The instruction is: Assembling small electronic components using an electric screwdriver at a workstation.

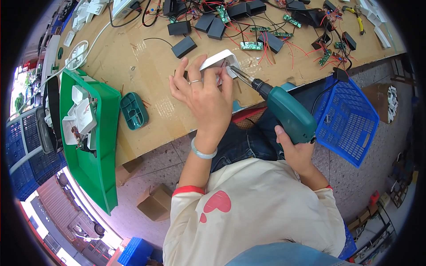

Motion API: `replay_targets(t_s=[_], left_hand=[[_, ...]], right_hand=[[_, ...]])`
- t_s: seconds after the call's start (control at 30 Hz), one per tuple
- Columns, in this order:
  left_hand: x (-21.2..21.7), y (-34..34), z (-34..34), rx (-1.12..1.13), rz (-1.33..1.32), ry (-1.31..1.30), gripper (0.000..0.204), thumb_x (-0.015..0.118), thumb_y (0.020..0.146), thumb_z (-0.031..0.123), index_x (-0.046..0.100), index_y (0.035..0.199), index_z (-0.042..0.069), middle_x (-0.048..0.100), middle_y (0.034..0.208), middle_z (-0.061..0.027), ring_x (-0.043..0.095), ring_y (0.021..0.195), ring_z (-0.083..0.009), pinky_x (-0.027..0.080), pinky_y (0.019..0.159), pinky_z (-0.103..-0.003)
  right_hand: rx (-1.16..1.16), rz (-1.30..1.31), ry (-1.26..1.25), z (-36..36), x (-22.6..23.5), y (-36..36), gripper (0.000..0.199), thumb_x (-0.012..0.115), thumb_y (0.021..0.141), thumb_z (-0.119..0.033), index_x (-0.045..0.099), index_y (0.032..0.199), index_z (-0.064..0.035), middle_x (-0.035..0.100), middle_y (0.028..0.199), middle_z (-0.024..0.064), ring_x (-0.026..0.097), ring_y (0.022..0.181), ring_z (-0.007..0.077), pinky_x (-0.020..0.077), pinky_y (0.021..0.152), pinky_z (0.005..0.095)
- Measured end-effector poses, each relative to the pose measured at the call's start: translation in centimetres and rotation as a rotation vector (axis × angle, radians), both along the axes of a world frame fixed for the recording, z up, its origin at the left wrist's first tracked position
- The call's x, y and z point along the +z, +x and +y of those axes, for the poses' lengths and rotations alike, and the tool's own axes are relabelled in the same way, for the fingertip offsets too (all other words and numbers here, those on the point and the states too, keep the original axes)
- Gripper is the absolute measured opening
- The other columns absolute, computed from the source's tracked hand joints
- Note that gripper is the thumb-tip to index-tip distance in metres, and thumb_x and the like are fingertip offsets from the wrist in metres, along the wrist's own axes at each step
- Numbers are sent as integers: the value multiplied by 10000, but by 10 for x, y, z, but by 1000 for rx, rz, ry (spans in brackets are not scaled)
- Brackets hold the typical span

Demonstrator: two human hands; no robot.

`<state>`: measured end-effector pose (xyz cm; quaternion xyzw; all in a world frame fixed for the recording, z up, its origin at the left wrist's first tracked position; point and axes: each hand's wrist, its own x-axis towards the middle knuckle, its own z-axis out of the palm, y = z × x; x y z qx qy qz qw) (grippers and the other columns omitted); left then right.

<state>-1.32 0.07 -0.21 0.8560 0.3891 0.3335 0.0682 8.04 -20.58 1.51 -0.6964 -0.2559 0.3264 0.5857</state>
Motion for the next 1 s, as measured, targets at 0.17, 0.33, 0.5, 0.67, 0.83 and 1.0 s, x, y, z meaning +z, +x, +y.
replay_targets(t_s=[0.17,0.33,0.5,0.67,0.83,1.0], left_hand=[[-2,0,0,7,-8,14,106,792,836,168,712,866,105,624,1321,-46,449,1374,-390,241,1144,-673],[-1,1,0,6,-10,6,106,794,830,159,702,847,109,631,1306,-50,451,1373,-389,233,1148,-673],[-2,1,0,0,-24,-5,104,792,830,157,700,837,110,635,1300,-58,455,1368,-390,225,1147,-676],[-2,0,1,1,-21,-1,105,793,832,158,699,825,109,643,1290,-65,459,1362,-393,224,1146,-676],[-1,1,1,0,-21,-3,111,791,837,160,696,819,105,649,1285,-72,462,1359,-395,227,1144,-674],[-1,0,1,2,-22,-1,111,788,839,159,693,818,104,652,1282,-76,463,1358,-397,227,1144,-673]], right_hand=[[1,36,1,4,-3,0,263,716,924,41,644,1177,50,623,1067,51,600,953,114,490,843,254],[-35,81,46,6,-3,-2,273,722,921,41,641,1182,43,629,1074,46,601,965,109,492,847,251],[-40,71,47,4,-6,-1,275,725,917,48,643,1179,36,632,1076,43,601,973,106,492,851,250],[-30,-87,72,2,-8,-1,265,715,931,67,626,1180,46,671,924,71,619,673,104,513,567,252],[-38,34,12,2,-1,-3,263,721,923,38,643,1174,40,611,1073,47,589,959,110,481,836,247],[-24,1,-17,1,0,-3,250,721,919,41,645,1158,43,602,1061,51,579,936,112,474,815,246]])
